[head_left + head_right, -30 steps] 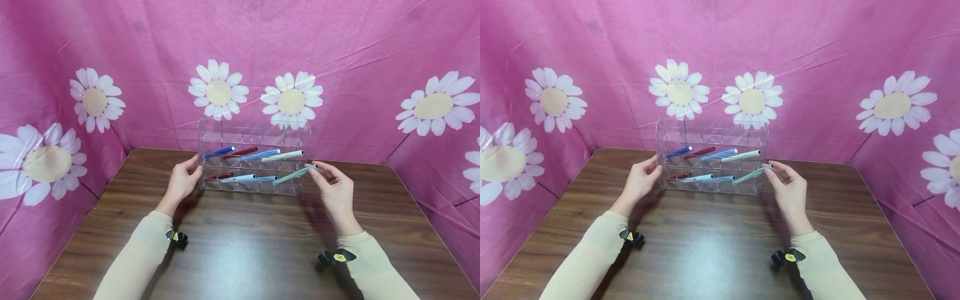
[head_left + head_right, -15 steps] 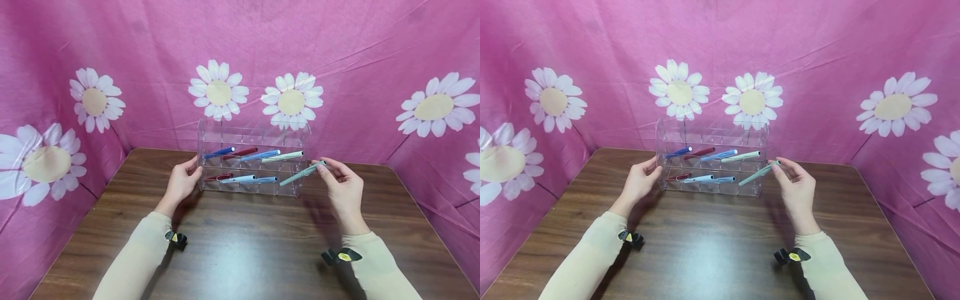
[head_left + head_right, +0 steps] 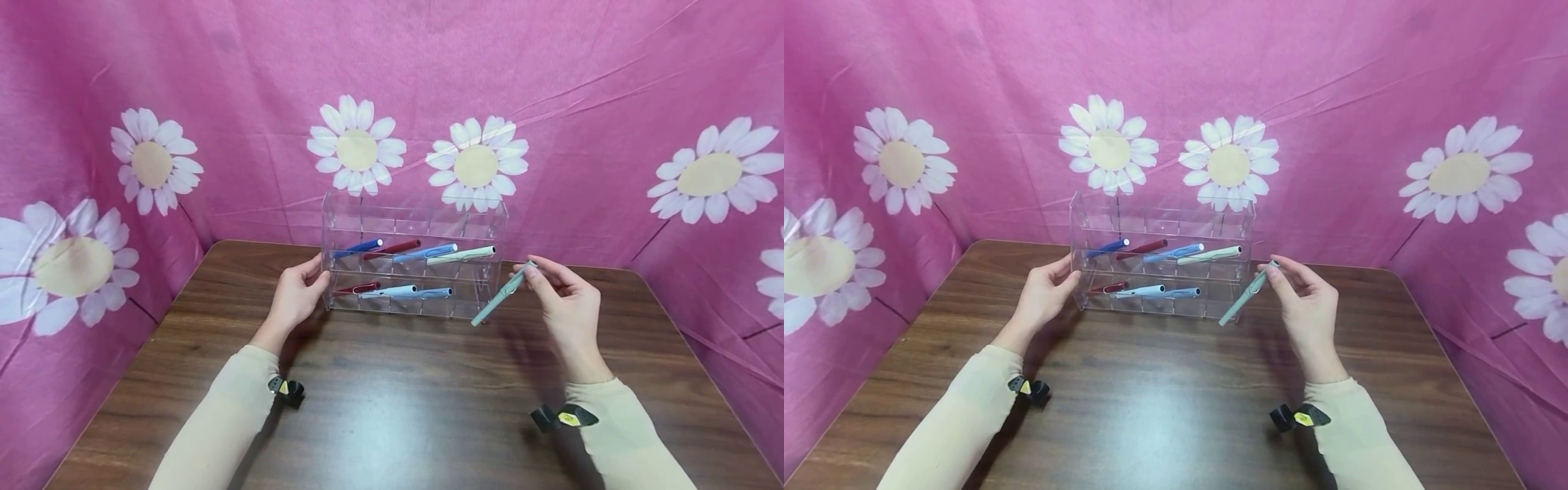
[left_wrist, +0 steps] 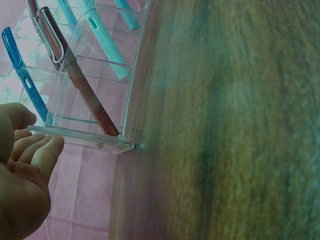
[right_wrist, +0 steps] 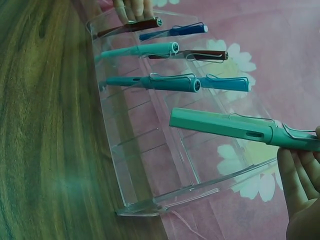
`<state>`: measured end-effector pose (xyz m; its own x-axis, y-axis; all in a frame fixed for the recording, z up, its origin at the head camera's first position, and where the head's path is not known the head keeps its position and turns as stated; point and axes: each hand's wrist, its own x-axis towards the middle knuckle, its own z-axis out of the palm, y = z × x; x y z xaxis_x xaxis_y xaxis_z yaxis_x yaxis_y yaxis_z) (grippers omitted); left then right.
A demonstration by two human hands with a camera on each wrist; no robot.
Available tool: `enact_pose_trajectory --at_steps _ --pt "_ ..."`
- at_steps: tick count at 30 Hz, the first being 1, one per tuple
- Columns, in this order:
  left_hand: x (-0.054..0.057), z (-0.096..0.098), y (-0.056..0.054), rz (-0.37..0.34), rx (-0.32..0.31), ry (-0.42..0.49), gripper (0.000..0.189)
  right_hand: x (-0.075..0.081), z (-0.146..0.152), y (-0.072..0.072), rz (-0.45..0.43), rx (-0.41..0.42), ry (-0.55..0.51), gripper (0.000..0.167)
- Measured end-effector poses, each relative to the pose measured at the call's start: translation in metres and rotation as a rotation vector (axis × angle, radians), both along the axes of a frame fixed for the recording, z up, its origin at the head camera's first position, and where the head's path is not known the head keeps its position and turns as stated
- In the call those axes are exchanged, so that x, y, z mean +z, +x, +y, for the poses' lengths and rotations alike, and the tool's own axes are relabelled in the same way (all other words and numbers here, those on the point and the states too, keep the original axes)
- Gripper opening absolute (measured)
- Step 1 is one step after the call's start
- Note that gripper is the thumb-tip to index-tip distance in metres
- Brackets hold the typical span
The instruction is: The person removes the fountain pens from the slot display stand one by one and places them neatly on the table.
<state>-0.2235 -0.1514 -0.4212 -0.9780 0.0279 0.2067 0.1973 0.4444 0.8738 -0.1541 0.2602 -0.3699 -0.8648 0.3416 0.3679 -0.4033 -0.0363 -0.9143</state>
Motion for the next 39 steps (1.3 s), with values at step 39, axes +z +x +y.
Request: enact_pose_trajectory --at_steps 39 --pt "-0.002 -0.002 0.000 -0.005 -0.018 0.000 0.049 -0.042 0.029 -0.008 -0.324 0.097 0.249 0.031"
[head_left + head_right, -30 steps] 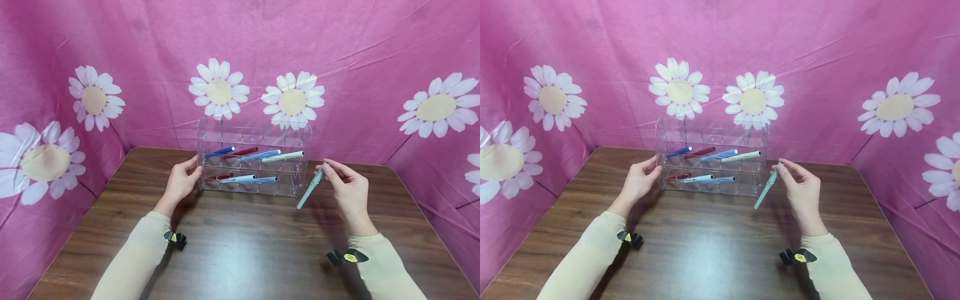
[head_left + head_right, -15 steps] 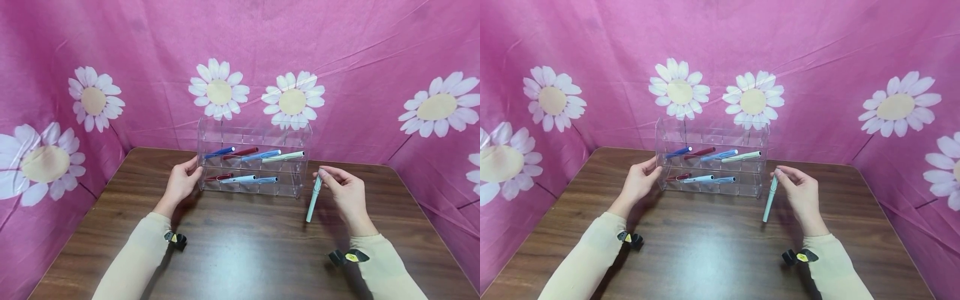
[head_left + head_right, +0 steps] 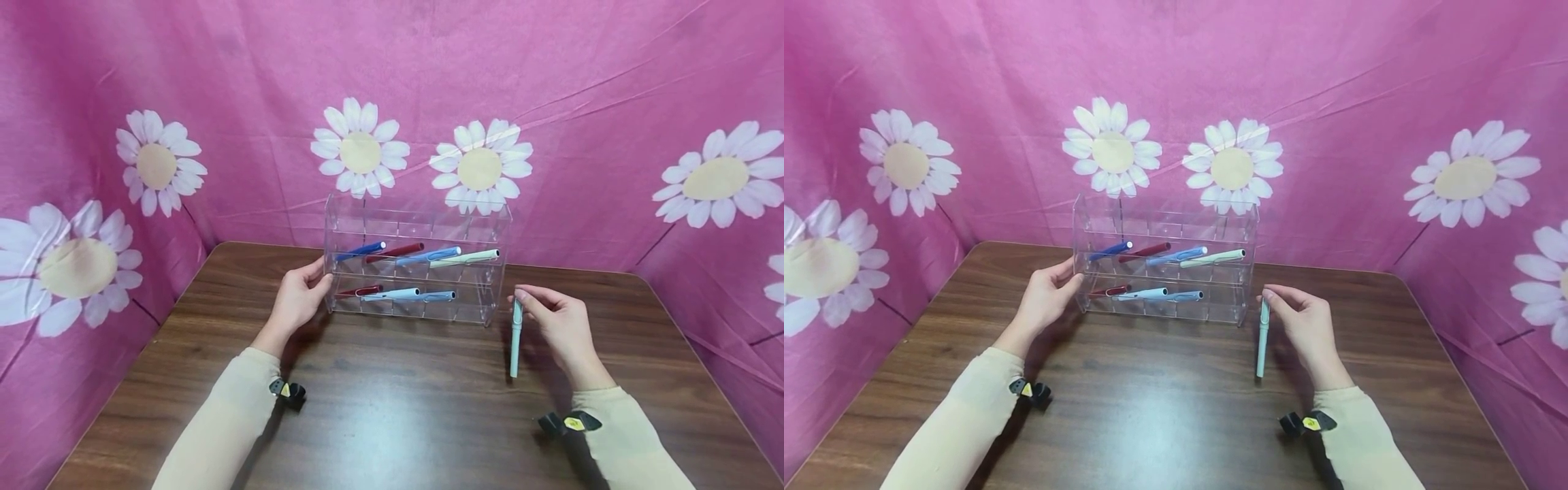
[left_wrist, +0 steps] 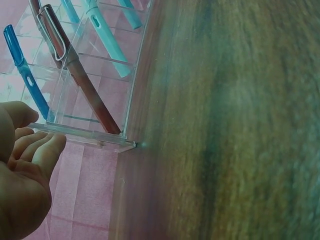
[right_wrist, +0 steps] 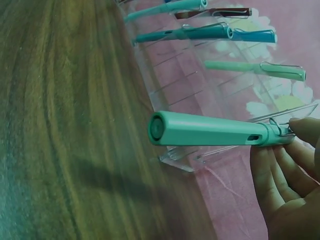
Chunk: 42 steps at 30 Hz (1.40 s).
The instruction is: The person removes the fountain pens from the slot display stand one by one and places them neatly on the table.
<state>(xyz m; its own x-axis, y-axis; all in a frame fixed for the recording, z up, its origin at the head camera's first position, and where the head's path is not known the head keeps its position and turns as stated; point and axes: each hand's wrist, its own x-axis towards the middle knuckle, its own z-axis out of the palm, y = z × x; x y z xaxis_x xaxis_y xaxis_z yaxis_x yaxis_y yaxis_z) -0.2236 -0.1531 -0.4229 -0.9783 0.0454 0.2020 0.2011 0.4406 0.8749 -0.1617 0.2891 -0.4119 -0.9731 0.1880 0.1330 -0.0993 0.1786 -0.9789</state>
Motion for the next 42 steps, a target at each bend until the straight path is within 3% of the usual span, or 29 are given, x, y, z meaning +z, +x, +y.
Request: enact_pose_trajectory --at_steps 10,29,35,42 --pt "-0.001 0.001 0.000 0.007 0.004 -0.006 0.049 -0.007 0.003 -0.002 -0.099 0.037 0.158 0.047" --pt "0.002 -0.001 0.000 0.008 0.012 -0.026 0.049 -0.020 0.005 -0.013 -0.201 0.152 0.158 0.044" --pt "0.003 -0.001 -0.001 0.008 0.001 -0.029 0.049 -0.024 0.006 -0.015 -0.252 0.171 0.246 0.040" --pt "0.001 -0.001 -0.001 0.018 -0.006 -0.034 0.049 -0.032 0.005 -0.018 -0.253 0.199 0.306 0.035"
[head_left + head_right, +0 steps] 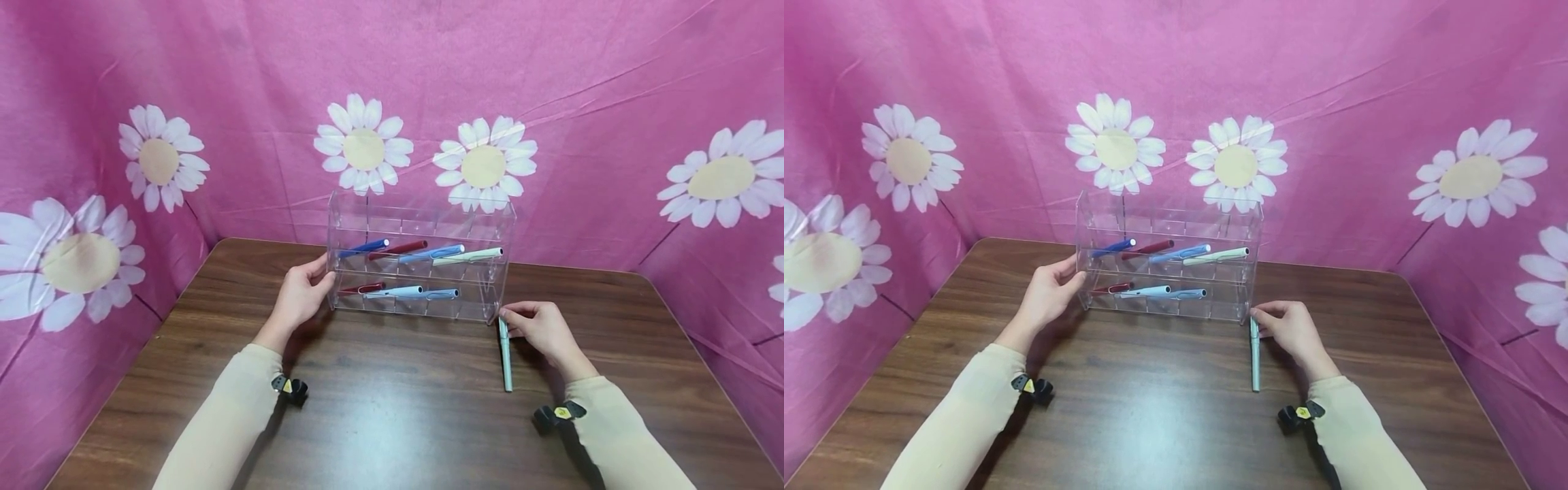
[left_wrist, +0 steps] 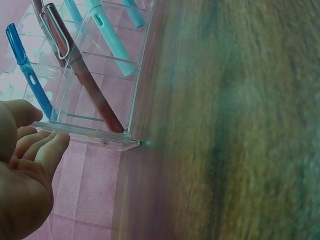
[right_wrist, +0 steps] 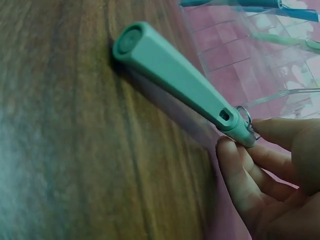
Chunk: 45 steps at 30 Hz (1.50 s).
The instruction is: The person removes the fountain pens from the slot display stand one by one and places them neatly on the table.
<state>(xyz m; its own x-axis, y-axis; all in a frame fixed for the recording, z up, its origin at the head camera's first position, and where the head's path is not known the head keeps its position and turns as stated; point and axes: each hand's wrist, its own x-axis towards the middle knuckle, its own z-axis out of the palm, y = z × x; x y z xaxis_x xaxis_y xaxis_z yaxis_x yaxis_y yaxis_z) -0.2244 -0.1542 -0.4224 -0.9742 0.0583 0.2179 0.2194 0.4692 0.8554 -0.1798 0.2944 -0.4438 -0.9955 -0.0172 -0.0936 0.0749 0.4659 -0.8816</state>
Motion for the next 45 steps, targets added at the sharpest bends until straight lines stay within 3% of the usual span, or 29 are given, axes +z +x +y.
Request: enact_pose_trajectory --at_steps 8,18,23,28,38,45 --pt "0.000 0.001 0.001 -0.008 -0.018 0.013 0.050 -0.004 0.000 -0.001 -0.054 -0.009 0.033 0.036" --pt "-0.003 -0.001 -0.001 -0.025 -0.019 0.021 0.050 -0.005 -0.002 -0.003 -0.028 0.025 0.172 0.030" --pt "-0.002 -0.001 -0.001 -0.026 -0.021 0.032 0.050 -0.002 -0.003 -0.004 -0.028 0.039 0.188 0.031" --pt "-0.001 -0.001 -0.001 -0.028 -0.014 0.022 0.050 -0.002 -0.003 -0.005 -0.025 0.017 0.139 0.035" --pt "-0.002 -0.002 0.000 -0.024 -0.009 0.027 0.051 0.004 0.003 0.003 0.064 -0.044 -0.105 0.037" --pt "-0.002 -0.001 -0.002 -0.024 -0.019 0.030 0.051 0.011 0.006 0.010 0.100 -0.096 -0.194 0.041"
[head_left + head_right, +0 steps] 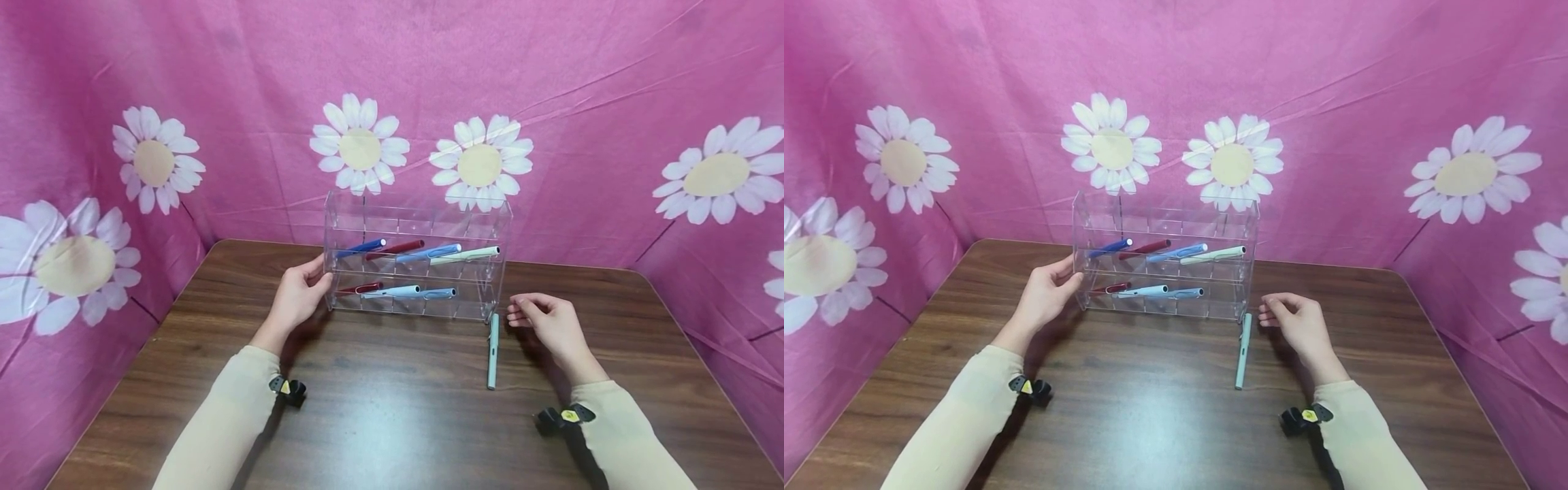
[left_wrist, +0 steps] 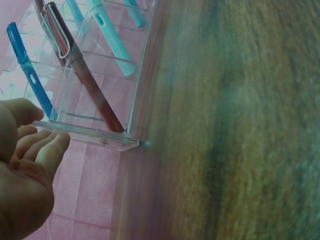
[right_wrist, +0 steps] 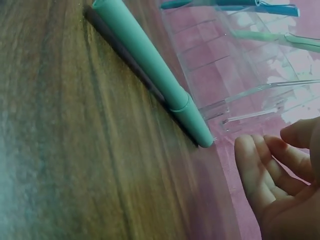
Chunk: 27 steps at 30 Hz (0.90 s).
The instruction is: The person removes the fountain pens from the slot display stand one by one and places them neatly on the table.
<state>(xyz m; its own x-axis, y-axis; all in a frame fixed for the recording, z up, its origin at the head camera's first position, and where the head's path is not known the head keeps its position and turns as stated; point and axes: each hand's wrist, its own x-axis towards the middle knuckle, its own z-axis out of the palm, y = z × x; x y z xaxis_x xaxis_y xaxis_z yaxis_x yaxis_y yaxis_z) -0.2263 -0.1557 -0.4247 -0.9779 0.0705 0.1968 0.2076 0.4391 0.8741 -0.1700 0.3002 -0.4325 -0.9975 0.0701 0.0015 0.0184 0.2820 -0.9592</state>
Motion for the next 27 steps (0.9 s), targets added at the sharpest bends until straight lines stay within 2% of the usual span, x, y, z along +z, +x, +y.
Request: enact_pose_trajectory --at_steps 5,12,20,27 --pt "0.001 0.000 0.001 -0.023 0.006 0.014 0.052 0.003 0.001 0.003 0.034 -0.010 -0.059 0.036" --pt "0.002 0.001 0.002 -0.028 0.009 0.020 0.052 0.008 -0.001 0.006 0.107 -0.001 -0.138 0.015" --pt "0.001 0.003 0.003 -0.024 0.008 0.038 0.051 0.014 -0.003 0.006 0.178 0.024 -0.194 0.015" --pt "0.001 0.003 0.004 -0.009 0.010 -0.002 0.053 0.020 -0.005 0.007 0.254 0.037 -0.231 0.014"
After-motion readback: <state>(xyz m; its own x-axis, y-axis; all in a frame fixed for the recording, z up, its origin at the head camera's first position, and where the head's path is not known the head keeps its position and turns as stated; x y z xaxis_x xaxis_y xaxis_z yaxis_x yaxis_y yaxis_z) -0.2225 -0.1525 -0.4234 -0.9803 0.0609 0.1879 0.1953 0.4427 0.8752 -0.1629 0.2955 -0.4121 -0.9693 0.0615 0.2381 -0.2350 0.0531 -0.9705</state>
